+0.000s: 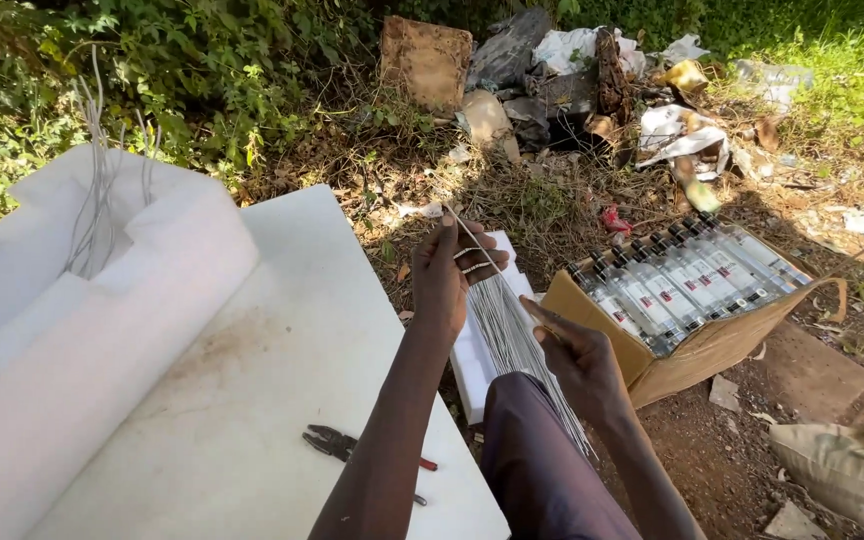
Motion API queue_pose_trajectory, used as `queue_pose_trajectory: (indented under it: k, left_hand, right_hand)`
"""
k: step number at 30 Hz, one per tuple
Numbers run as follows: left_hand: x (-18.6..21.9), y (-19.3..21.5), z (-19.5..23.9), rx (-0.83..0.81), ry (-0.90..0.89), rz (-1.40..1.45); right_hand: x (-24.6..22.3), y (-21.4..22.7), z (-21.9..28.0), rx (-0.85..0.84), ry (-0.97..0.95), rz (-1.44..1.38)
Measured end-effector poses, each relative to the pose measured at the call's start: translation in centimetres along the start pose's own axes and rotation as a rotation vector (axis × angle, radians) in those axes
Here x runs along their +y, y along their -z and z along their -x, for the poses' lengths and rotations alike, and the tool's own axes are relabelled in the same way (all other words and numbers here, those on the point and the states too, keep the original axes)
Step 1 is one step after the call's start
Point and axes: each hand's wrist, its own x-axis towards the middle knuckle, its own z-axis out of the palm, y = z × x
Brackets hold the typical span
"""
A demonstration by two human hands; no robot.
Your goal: The person uses pliers to cut a long piece of thin metal wire on a white work surface. They repeatedly measure and cut segments of the wire, placing the cut pieces into a white styrofoam container.
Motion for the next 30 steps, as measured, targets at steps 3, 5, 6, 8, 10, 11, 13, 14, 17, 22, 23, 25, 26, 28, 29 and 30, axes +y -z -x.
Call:
queue_pose_trajectory:
  k: [3, 5, 6, 8, 10, 11, 13, 14, 17, 22, 23, 25, 26, 28, 29, 30]
  left_hand:
    - [-0.3, 0.4, -0.2, 0.007, -0.018, -0.041]
    - [0.3, 0.1, 0.1, 0.0, -0.023, -0.066]
    - [0.7, 0.0, 0.3, -0.008, -0.027, -0.092]
    - [1.1, -0.2, 0.4, -0.018, -0.025, -0.113]
    - [1.4, -0.4, 0.2, -0.031, -0.03, -0.135]
    - [1.4, -0.3, 0.2, -0.026, -0.006, -0.139]
    - [1.5, -0.1, 0.1, -0.018, 0.016, -0.142]
    - [1.4, 0.0, 0.0, -0.019, 0.021, -0.155]
    - [1.4, 0.1, -0.1, -0.031, 0.021, -0.184]
    - [1.1, 0.7, -0.6, -0.053, 0.008, -0.211]
    - [1.2, 0.8, -0.7, -0.035, 0.003, -0.203]
    - [2.0, 0.9, -1.7, -0.022, -0.001, -0.194]
    - [2.8, 1.1, -2.5, 0.078, -0.008, -0.229]
    - [4.2, 2.1, -4.8, 0.181, -0.016, -0.263]
    - [4.9, 3.0, -6.1, 0.317, -0.013, -0.237]
    - [5.5, 3.9, -7.5, 0.454, -0.01, -0.21]
  right_hand:
    - [0.4, -0.1, 0.3, -0.001, 0.006, 0.008]
    - [-0.2, 0.0, 0.5, 0.005, 0.01, 0.031]
    - [-0.4, 0.0, 0.7, 0.013, 0.015, 0.053]
    - [0.4, 0.4, 0.7, 0.005, 0.018, 0.055]
    - [0.3, 0.5, 0.5, -0.002, 0.03, 0.056]
    - [-0.1, 0.3, 0.5, 0.004, 0.038, 0.064]
    - [-1.0, 0.2, 0.4, 0.006, 0.047, 0.072]
    - [-1.4, 0.3, 0.4, 0.0, 0.036, 0.071]
    - [-1.6, 0.3, 0.6, -0.003, 0.03, 0.074]
    - [-1.5, 0.3, 0.5, -0.006, 0.035, 0.079]
    - [-0.8, 0.4, 0.4, -0.029, 0.016, 0.071]
    - [0.6, 0.9, 0.4, -0.046, 0.0, 0.065]
    - [1.3, 1.2, 0.5, -0.083, -0.016, 0.06]
    - [3.1, 2.3, 1.2, -0.123, -0.034, 0.055]
    - [4.3, 3.0, 1.9, -0.182, -0.155, 0.072]
    - [5.4, 3.7, 2.6, -0.24, -0.276, 0.089]
